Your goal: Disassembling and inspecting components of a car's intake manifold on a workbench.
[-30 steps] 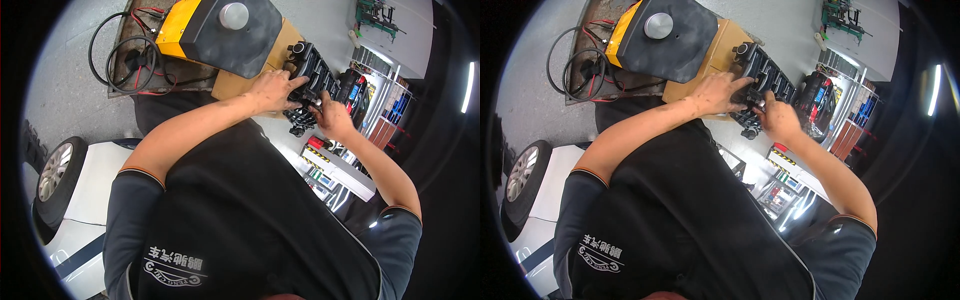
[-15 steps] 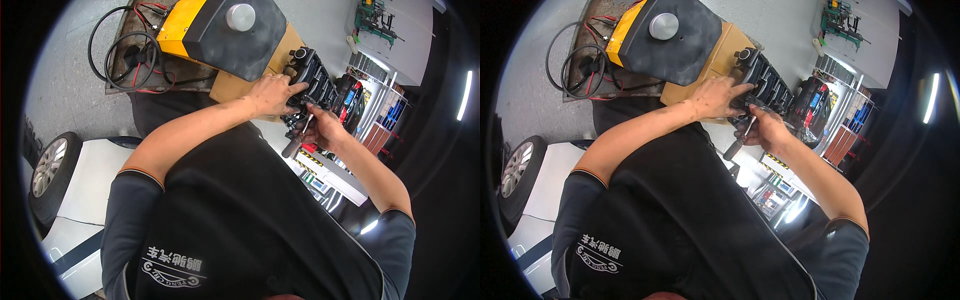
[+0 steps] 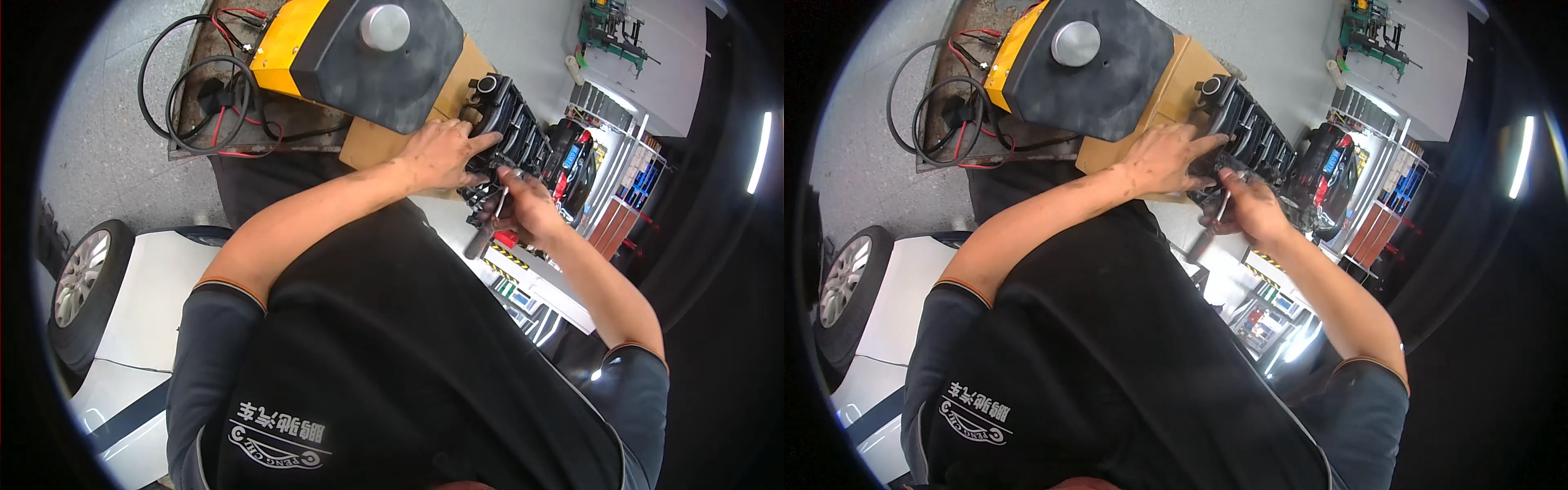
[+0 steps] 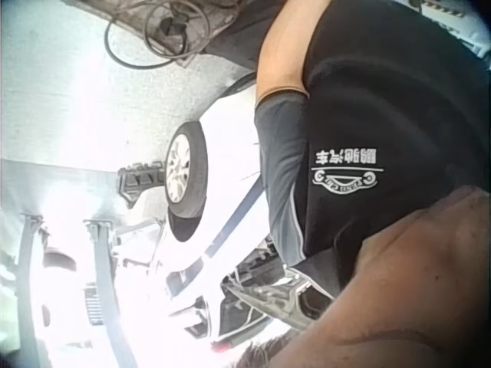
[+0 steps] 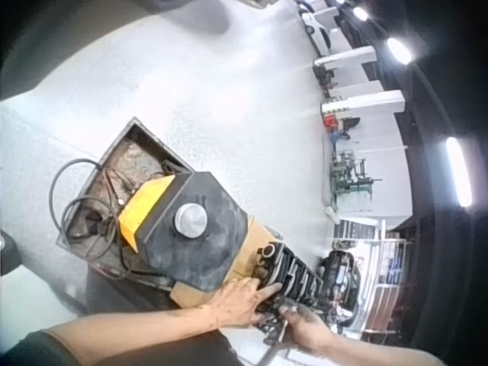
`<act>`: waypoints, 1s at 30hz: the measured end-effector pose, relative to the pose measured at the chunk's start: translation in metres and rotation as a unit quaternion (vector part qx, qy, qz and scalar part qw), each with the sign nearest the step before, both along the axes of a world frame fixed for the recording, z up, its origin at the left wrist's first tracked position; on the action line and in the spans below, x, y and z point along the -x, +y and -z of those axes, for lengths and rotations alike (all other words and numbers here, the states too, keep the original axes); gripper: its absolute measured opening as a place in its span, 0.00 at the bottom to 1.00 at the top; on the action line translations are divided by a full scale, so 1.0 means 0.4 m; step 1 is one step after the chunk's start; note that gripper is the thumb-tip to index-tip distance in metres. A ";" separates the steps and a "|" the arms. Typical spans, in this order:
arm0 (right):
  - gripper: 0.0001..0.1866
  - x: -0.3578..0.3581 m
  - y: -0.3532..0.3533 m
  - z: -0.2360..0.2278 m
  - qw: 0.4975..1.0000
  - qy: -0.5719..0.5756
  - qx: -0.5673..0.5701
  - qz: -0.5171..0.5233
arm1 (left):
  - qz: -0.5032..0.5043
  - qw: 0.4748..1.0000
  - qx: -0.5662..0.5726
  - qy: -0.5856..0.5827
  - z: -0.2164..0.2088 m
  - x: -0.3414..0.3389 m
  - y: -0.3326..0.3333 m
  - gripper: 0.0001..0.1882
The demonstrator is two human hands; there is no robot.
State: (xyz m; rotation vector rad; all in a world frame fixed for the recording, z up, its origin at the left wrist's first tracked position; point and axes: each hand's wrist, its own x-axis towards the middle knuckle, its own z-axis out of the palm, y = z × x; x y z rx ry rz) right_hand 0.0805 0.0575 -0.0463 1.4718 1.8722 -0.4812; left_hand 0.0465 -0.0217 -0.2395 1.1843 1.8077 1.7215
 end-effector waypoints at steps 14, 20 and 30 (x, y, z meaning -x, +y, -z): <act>0.26 0.010 -0.007 -0.017 0.982 0.062 0.052 0.172 | 0.039 0.999 0.011 -0.013 -0.007 0.008 0.001 0.37; 0.13 0.027 0.043 -0.025 0.711 -0.122 -0.070 -0.689 | 0.008 1.000 0.009 -0.012 -0.002 -0.003 -0.003 0.38; 0.24 -0.023 0.051 -0.015 0.935 -0.070 -0.014 -0.348 | -0.014 1.000 -0.007 -0.007 0.003 -0.014 -0.003 0.37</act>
